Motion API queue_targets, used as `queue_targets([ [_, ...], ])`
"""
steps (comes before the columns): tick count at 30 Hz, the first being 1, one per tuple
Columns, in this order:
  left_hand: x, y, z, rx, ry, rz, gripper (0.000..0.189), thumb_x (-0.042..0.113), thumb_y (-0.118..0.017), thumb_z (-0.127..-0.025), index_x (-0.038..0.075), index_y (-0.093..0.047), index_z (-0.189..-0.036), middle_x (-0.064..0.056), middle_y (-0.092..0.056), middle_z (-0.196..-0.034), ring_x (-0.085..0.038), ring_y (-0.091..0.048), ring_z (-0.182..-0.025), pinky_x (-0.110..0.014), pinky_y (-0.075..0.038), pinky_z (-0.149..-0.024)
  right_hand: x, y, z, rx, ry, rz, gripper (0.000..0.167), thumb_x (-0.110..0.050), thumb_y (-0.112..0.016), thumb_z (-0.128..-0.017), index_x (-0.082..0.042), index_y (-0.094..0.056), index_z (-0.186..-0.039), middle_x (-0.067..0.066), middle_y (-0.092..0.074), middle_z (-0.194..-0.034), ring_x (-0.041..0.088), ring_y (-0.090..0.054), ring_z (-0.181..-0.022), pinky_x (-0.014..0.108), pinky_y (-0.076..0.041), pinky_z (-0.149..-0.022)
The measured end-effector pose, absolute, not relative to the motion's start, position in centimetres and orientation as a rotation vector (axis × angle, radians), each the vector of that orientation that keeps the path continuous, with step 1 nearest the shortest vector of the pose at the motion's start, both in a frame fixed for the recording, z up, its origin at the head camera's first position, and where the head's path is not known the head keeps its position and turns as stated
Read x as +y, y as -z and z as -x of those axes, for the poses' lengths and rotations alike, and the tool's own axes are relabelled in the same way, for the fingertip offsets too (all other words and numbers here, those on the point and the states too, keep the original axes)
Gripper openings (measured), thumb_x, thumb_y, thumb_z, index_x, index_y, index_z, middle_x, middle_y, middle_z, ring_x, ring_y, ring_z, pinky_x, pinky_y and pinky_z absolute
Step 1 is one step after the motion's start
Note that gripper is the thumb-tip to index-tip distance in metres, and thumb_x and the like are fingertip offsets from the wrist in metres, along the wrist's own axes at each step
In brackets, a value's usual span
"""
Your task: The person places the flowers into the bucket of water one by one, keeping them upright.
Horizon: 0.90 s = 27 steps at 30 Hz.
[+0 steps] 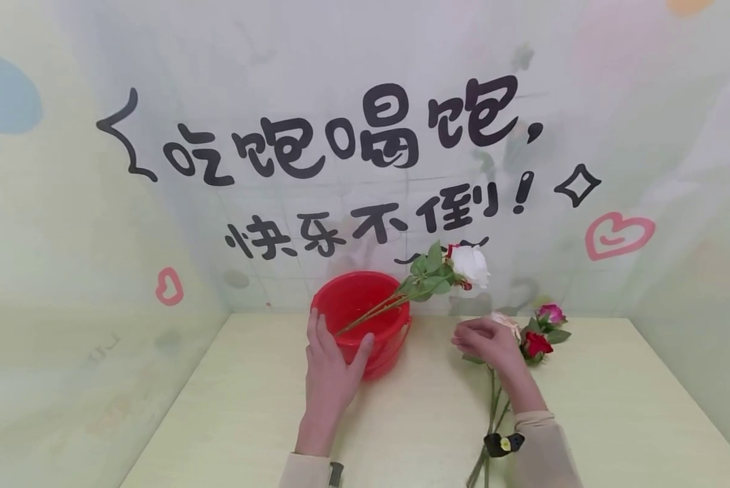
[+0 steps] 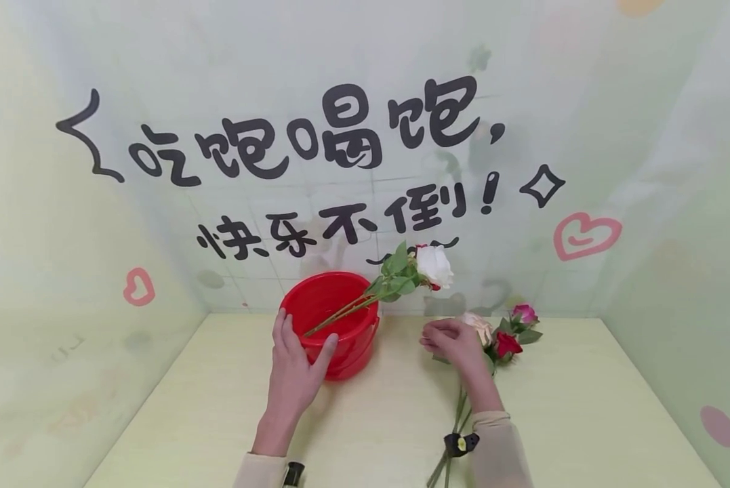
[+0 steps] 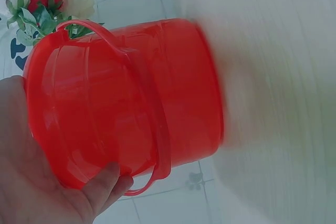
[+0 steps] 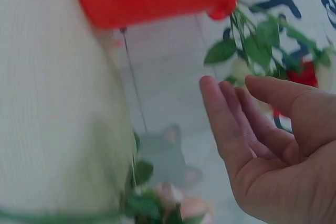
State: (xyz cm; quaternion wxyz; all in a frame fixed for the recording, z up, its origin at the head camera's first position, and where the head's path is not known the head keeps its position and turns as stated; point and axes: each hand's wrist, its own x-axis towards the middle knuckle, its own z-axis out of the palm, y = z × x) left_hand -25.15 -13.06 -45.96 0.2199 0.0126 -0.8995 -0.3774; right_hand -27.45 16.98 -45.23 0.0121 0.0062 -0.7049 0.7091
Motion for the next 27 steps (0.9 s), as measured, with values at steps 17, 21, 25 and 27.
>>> queue_targets([
  [17,-13.4,46.1,25.1,-2.485,1.067,-0.031,0.119,0.048,-0.088,-0.084,0.014,-0.012,-0.169,-0.006,-0.021,-0.17,-0.034,-0.043,-0.141,-0.055,-0.061,-0.09,24.4,45.8,24.6,-2.649,-1.861,0.113,0.033,-0.016,-0.066,-0.106,0.017,-0.068,-0.109,0.014,-0.075,-0.09,0.02,-0.076,-0.079,0.034,-0.065,-0.074],
  [21,-13.3,46.2,25.2,-2.485,1.057,-0.013,0.118,0.048,-0.087,-0.084,0.013,-0.013,-0.168,-0.006,-0.02,-0.171,-0.034,-0.043,-0.141,-0.055,-0.061,-0.091,24.2,46.0,24.4,-2.772,-1.776,0.118,0.033,-0.017,-0.067,-0.105,0.015,-0.07,-0.099,0.014,-0.074,-0.085,0.024,-0.076,-0.076,0.036,-0.065,-0.071],
  [25,-13.3,46.3,25.2,-2.484,1.052,-0.025,0.118,0.048,-0.088,-0.084,0.014,-0.013,-0.168,-0.006,-0.021,-0.17,-0.034,-0.043,-0.14,-0.055,-0.061,-0.09,23.9,46.1,24.5,-2.794,-1.78,0.131,0.034,-0.017,-0.066,-0.105,0.017,-0.069,-0.102,0.017,-0.074,-0.087,0.024,-0.075,-0.076,0.036,-0.065,-0.071],
  [27,-13.3,46.3,25.3,-2.478,1.048,-0.03,0.118,0.047,-0.088,-0.083,0.014,-0.014,-0.168,-0.005,-0.021,-0.17,-0.034,-0.043,-0.14,-0.054,-0.062,-0.09,23.9,46.1,24.6,-2.789,-1.786,0.135,0.034,-0.016,-0.065,-0.105,0.018,-0.068,-0.103,0.018,-0.074,-0.088,0.025,-0.076,-0.077,0.036,-0.065,-0.071],
])
